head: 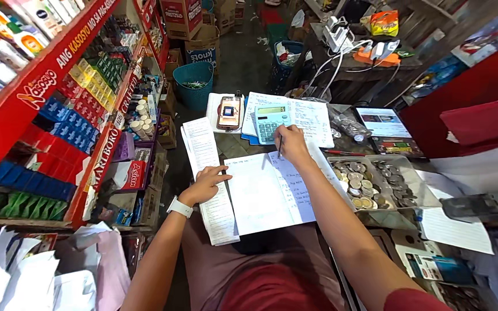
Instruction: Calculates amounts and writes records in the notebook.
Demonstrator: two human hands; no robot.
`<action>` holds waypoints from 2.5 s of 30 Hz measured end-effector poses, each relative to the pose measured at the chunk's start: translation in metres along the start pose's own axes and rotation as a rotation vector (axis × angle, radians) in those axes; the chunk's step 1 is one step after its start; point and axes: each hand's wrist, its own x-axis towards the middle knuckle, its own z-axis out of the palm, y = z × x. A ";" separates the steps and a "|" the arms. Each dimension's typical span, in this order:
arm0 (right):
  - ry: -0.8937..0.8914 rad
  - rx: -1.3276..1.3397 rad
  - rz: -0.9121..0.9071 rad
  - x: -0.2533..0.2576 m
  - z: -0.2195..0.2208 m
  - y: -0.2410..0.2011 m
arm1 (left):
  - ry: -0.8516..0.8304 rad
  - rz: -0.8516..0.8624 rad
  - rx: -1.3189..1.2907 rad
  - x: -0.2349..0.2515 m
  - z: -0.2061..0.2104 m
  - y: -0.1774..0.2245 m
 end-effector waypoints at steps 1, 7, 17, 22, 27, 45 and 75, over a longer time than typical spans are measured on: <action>-0.008 0.023 -0.013 0.008 0.002 -0.004 | 0.003 0.004 -0.001 0.000 0.000 -0.001; -0.079 -0.005 -0.044 0.031 0.021 -0.004 | 0.009 -0.001 0.001 0.001 0.001 -0.004; 0.149 0.199 0.311 -0.025 -0.017 0.025 | 0.004 0.010 0.000 0.000 0.001 -0.004; 0.023 0.187 0.134 -0.003 0.004 0.011 | 0.005 0.012 0.001 0.000 0.001 -0.005; -0.087 0.096 0.047 0.027 0.022 -0.013 | 0.002 -0.004 -0.001 0.000 0.001 -0.005; 0.138 0.246 0.262 -0.020 -0.006 0.021 | 0.020 0.009 0.003 0.000 0.002 -0.006; 0.031 0.743 0.314 -0.018 0.058 -0.026 | 0.033 0.015 -0.028 0.002 0.006 -0.010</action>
